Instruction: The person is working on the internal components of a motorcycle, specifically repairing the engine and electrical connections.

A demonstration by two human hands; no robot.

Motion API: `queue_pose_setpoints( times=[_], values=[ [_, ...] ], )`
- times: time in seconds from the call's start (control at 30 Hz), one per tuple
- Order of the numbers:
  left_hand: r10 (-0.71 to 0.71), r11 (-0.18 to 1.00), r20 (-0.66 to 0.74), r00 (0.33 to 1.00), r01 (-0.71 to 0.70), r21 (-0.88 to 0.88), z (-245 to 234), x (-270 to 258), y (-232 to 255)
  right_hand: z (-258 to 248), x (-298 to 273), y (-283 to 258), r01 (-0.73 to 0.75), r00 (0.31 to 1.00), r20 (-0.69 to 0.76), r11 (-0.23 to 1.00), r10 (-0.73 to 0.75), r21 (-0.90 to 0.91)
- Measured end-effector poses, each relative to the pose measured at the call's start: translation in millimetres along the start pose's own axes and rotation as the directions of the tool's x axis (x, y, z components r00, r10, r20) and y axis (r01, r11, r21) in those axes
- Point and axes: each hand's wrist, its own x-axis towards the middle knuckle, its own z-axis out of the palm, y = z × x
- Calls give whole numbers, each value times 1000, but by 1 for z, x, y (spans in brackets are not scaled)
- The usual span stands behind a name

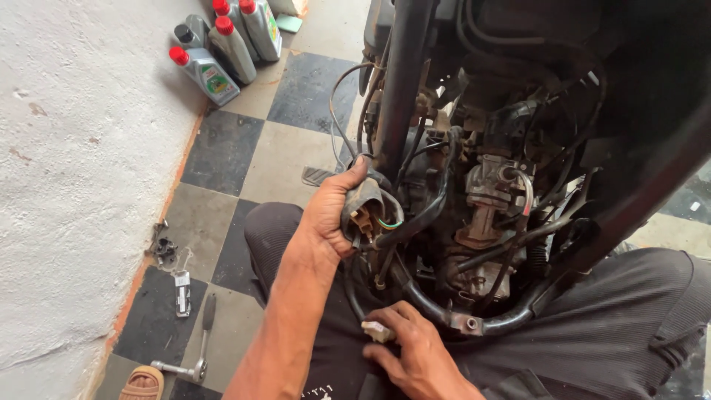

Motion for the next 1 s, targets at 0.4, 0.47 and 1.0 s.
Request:
queue_pose_setpoints(
  times=[0.4,0.47,1.0],
  values=[
    [-1,998,45,999,4,-64,-12,13,0,-11,0,-26,561,767,-598,697,-233,448],
    [8,995,68,998,-2,-97,-14,14,0,-10,4,-34,585,749,-625,661,-219,469],
    [43,997,25,999,-41,-64,-9,3,-6,-15,26,-50,126,935,-335,775,115,619]
  ],
)
